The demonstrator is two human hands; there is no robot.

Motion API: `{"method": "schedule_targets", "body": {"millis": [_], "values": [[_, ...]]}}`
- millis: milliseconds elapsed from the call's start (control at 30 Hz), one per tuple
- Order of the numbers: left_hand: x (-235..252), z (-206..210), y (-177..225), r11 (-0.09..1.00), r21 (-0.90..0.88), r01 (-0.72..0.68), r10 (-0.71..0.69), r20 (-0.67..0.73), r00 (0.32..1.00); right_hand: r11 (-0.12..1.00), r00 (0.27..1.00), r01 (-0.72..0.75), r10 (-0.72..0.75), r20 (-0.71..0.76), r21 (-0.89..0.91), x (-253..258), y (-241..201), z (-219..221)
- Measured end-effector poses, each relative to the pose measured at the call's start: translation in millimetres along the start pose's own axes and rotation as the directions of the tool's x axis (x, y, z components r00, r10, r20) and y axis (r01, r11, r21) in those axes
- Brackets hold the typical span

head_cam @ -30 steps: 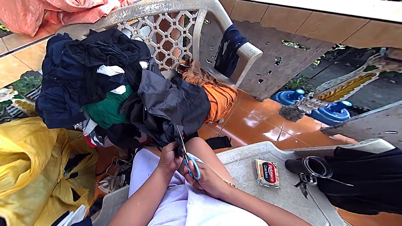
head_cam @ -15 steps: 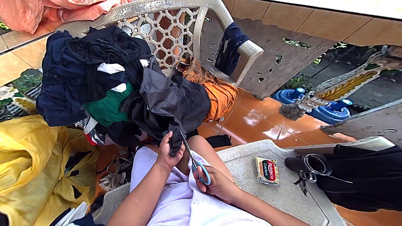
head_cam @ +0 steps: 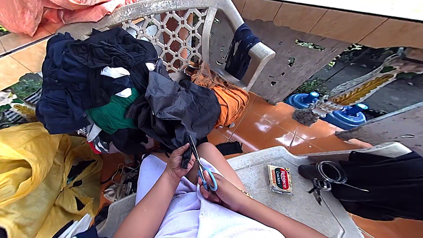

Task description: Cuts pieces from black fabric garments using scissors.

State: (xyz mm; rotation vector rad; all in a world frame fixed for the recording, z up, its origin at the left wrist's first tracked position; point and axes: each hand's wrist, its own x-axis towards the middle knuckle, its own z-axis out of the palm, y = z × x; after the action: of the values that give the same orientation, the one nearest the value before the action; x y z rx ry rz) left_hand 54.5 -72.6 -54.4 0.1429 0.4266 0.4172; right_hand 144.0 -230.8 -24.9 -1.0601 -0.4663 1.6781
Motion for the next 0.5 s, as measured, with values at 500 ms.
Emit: {"method": "schedule_targets", "body": {"millis": [500], "values": [[-3.4, -3.9, 1.2, 0.990, 0.122, 0.064, -0.056, -0.069, 0.996, 0.997, 0.988, 0.059, -0.065, -0.139, -0.045, 9.5, 3.0, 2.5]]}}
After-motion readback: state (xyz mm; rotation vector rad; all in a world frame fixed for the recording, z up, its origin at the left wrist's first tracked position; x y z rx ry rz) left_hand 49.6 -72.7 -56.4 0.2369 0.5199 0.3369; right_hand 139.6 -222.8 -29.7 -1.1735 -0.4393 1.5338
